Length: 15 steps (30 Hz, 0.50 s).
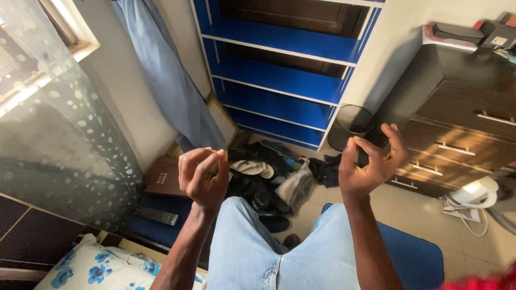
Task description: The person removes various shoes and slippers from a blue shoe rack and places them on the floor. They then pick up the footwear from the floor and place them back onto the rack in an organized manner.
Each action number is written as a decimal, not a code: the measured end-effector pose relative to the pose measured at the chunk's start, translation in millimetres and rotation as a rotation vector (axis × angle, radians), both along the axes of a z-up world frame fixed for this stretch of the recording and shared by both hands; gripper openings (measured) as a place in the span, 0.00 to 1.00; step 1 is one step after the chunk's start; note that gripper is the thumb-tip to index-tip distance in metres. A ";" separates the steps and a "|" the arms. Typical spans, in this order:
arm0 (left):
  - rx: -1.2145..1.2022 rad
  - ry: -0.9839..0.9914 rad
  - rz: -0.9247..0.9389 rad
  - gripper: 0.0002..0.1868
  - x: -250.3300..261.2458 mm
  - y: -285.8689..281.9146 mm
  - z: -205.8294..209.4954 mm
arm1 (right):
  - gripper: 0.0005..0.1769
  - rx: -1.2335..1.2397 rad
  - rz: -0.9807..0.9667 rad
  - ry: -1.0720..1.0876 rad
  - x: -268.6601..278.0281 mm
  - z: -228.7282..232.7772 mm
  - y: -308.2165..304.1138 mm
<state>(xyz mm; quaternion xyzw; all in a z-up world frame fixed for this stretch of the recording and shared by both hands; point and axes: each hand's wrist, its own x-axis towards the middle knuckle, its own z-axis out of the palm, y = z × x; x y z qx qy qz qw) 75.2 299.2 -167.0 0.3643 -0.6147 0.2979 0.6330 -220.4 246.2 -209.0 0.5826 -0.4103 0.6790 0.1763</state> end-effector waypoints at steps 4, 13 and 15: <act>0.017 0.016 -0.003 0.13 -3.6 -5.3 -4.1 | 0.05 0.030 0.001 0.000 -3.1 -5.7 -5.6; 0.068 0.044 -0.006 0.12 -16.2 -19.5 -19.1 | 0.05 0.033 0.003 -0.014 -3.2 -13.1 -17.9; 0.077 0.019 0.008 0.12 -17.1 -20.9 -25.3 | 0.05 0.050 -0.006 -0.013 -2.7 -17.0 -17.2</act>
